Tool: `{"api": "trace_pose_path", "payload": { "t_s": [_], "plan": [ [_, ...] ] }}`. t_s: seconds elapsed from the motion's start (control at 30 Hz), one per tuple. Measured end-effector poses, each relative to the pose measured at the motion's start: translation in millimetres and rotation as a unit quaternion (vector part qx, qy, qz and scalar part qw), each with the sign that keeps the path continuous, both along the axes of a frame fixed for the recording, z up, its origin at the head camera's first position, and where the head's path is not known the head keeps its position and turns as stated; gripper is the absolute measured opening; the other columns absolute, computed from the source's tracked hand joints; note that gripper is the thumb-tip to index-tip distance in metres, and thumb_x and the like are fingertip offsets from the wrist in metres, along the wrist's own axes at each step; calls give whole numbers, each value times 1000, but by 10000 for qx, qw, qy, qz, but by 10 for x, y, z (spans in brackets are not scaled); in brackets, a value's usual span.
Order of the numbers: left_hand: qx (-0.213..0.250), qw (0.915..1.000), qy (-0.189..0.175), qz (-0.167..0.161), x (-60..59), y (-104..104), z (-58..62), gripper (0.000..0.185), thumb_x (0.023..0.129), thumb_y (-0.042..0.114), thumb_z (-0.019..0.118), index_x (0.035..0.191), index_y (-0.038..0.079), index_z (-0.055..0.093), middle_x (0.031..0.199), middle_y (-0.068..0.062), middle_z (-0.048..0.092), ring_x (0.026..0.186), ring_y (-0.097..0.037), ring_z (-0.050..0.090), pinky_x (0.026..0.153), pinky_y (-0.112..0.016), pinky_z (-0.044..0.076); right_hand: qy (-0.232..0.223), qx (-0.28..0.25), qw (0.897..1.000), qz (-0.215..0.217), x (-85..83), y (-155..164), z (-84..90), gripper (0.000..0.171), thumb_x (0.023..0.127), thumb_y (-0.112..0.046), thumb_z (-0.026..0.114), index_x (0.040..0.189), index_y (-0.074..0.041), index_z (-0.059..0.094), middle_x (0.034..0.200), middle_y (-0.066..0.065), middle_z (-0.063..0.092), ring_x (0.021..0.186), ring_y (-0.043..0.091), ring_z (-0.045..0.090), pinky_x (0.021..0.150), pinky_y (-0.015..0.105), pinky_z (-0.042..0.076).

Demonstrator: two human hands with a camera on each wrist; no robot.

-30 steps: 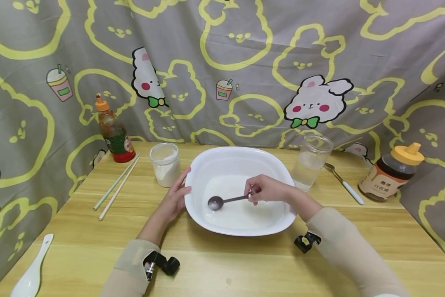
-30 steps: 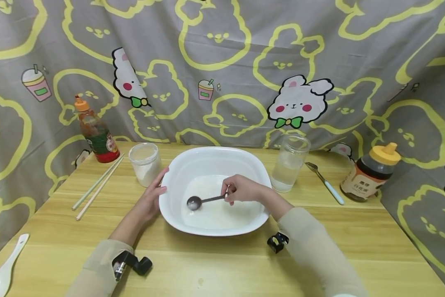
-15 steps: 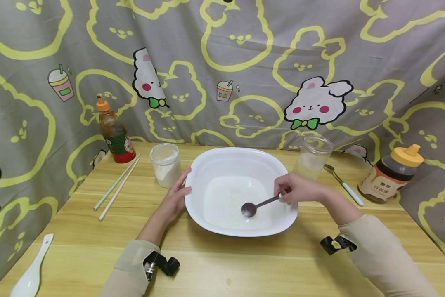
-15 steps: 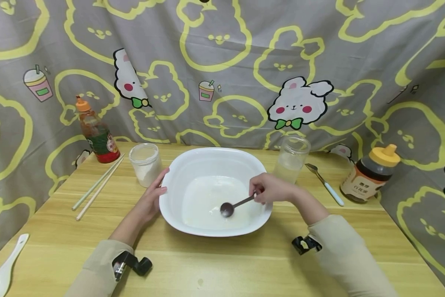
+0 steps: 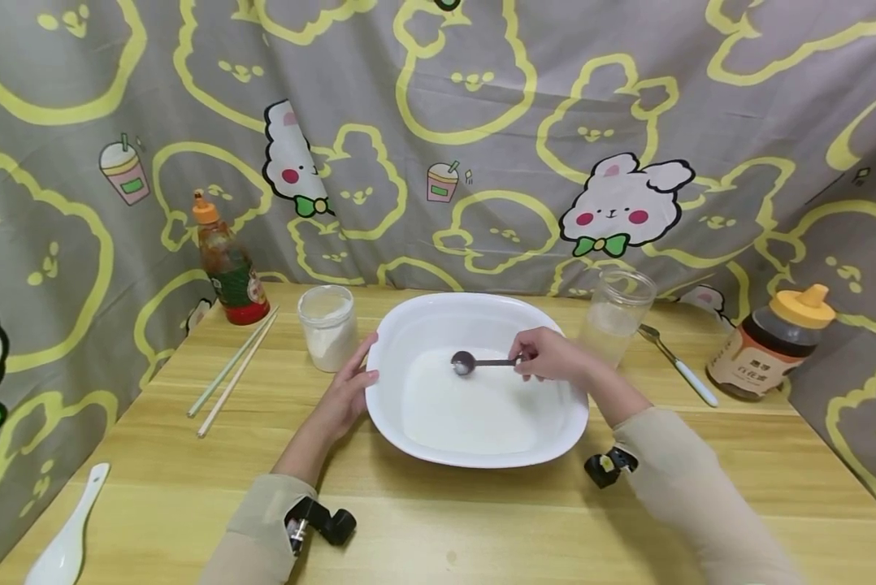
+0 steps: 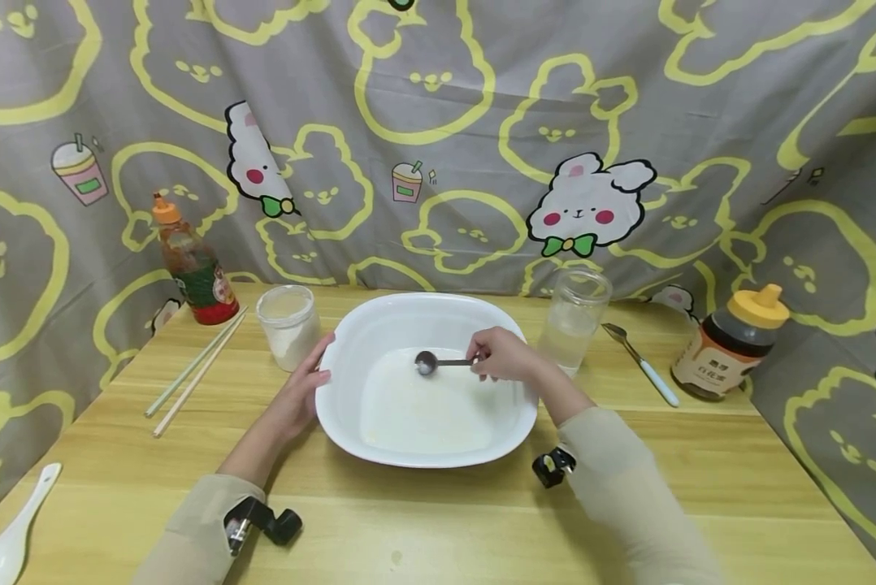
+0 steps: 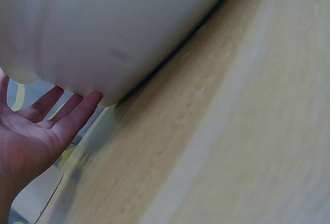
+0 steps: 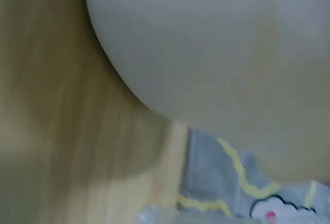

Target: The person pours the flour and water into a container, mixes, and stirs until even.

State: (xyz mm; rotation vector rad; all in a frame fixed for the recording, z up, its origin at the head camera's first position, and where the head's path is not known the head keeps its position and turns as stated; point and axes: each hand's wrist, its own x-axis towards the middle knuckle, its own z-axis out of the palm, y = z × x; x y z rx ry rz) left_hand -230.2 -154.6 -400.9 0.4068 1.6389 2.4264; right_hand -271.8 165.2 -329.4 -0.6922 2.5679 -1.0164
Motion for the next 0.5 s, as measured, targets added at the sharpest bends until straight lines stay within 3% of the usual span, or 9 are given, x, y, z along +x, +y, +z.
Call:
{"api": "trace_pose_path", "payload": {
  "t_s": [0.2,0.37,0.5],
  "plan": [
    [42,10000,-35,-28,-3,4,-26,67,80,8,46,139,15,14,131,-26,23,107,-40,37,78,-43,43,-427,-318,9973,505,8,-202,-110,10,77,0,58,88,3,58,60,8,58,44,11,41,41,22,35],
    [131,9999,21,-34,-16,1,-18,66,81,6,44,139,15,14,131,-27,22,107,-37,38,76,-38,45,-770,-340,9909,1048,157,-214,-95,10,78,1,58,88,3,59,59,9,57,41,10,38,39,20,31],
    [101,9999,-26,-27,-16,-2,-13,66,81,6,44,139,16,14,131,-26,23,106,-37,39,75,-39,45,-923,-188,9855,1411,271,-102,-30,9,77,0,58,86,-3,61,57,7,56,40,9,37,38,19,31]
  ]
}}
